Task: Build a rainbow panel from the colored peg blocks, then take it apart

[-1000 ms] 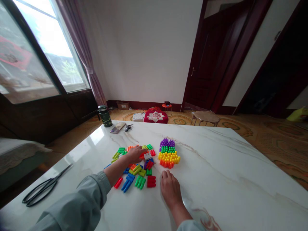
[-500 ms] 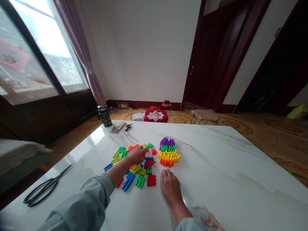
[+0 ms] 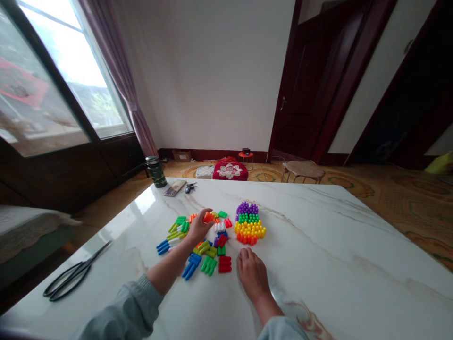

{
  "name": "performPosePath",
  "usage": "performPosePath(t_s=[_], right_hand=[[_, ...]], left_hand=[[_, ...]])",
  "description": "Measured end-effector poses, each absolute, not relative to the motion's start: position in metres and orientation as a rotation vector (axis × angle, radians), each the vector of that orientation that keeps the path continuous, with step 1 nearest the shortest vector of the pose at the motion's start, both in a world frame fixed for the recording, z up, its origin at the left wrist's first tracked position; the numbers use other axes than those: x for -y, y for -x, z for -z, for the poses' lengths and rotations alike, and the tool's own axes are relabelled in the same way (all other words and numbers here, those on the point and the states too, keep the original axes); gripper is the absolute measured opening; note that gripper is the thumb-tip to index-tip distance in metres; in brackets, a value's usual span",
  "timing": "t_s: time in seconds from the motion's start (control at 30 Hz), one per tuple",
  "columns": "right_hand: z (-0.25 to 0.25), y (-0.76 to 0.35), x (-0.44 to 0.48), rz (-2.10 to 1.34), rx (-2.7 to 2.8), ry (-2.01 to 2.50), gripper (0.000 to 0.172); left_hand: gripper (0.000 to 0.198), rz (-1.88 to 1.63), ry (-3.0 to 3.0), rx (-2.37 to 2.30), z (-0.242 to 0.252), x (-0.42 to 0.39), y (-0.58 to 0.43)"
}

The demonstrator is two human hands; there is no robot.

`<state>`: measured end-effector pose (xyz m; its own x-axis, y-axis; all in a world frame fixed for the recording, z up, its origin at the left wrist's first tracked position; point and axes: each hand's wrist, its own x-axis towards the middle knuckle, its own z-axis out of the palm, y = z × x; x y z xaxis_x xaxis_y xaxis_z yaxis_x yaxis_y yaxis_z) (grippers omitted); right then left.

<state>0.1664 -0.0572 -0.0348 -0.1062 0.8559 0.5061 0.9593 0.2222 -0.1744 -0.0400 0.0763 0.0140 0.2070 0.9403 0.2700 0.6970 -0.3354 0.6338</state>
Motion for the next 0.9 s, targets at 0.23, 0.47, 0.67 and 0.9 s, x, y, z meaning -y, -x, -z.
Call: performPosePath(t_s=[0.23,0.47,0.67,0.9], right_hand=[[0.028,-0.169,0.063,0.029,1.971,1.411,0.053],[0.026,-0.170,0.067,-0.093,1.971,1.349,0.055],[0.028,-0.171,0.067,-0.065,1.975,1.310,0.048],[0.024,-0.170,0.070,-0.118,1.985,1.282,0.033]], left_hand=[[0.054,-1.151,-1.265,-0.979,0.009,-0.001,-0.003],[0.053,-1.101,-1.243,-0.821,0.010,0.036,-0.022],[0.052,-1.011,-1.276,-0.811,0.006,0.032,-0.016],[0.023,-0.905,-1.526,-0.936,0.014,0.030,-0.009]])
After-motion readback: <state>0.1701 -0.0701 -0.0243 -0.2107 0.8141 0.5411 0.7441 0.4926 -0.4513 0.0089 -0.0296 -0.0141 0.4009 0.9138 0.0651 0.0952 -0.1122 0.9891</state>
